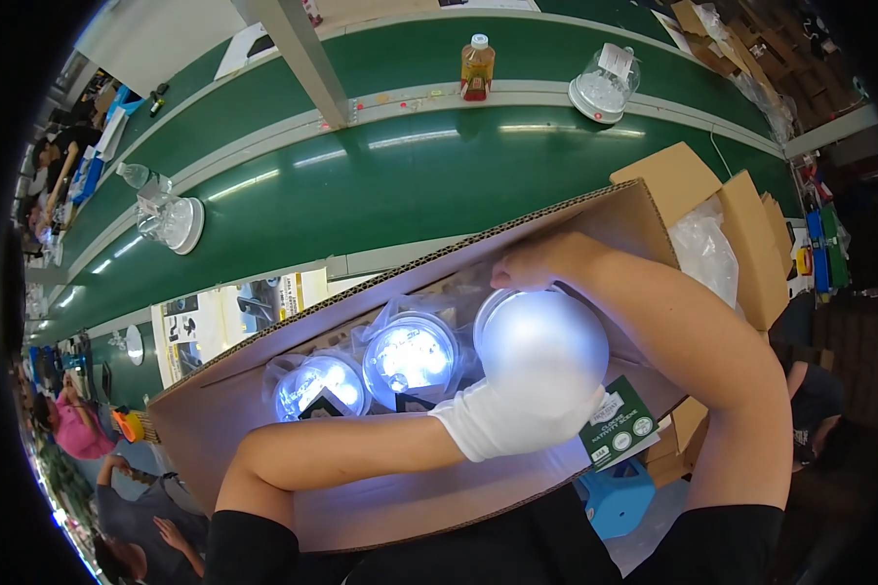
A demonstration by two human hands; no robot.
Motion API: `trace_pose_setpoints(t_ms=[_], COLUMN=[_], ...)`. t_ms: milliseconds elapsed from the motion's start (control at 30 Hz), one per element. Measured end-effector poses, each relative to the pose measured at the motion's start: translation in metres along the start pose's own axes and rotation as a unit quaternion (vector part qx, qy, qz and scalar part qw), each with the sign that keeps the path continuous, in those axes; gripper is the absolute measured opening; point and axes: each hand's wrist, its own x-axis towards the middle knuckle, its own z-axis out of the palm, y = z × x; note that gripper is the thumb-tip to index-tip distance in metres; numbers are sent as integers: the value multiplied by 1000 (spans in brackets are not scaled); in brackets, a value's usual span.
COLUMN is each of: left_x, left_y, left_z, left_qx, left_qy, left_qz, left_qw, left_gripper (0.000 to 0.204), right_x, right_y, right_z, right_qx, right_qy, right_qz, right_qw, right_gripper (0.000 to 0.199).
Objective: Pack decorative lighted cloches into cardboard boxes on an assembly line.
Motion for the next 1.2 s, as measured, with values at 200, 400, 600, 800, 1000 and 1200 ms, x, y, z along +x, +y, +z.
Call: trace_pose_setpoints(t_ms=[200,400,600,800,1000,1200], left_x=[-12,-7,-24,-31,-33,-25], left_y=[-18,-70,-100,-100,-108,-100], left_z=[-2,-26,-29,-25,-8,0], left_qx=[-35,49,65,117,98,78], left_qy=[-13,-135,-10,-4,-16,-22], left_qz=[-17,-49,-117,-85,-84,-101], left_qw=[999,988,991,990,992,992], left_gripper=[10,15,30,31,30,25], right_x=[2,-47,-117,-114,-82,-80], right_y=[16,57,4,-32,-23,-46], right_z=[15,1,-15,26,76,37], right_qx=[-72,-59,-68,61,59,-44], right_qy=[11,57,48,-75,-89,-103], right_qz=[123,-39,71,58,-183,-212], right_qw=[990,996,994,994,977,971], right_gripper=[32,27,27,34,55,37])
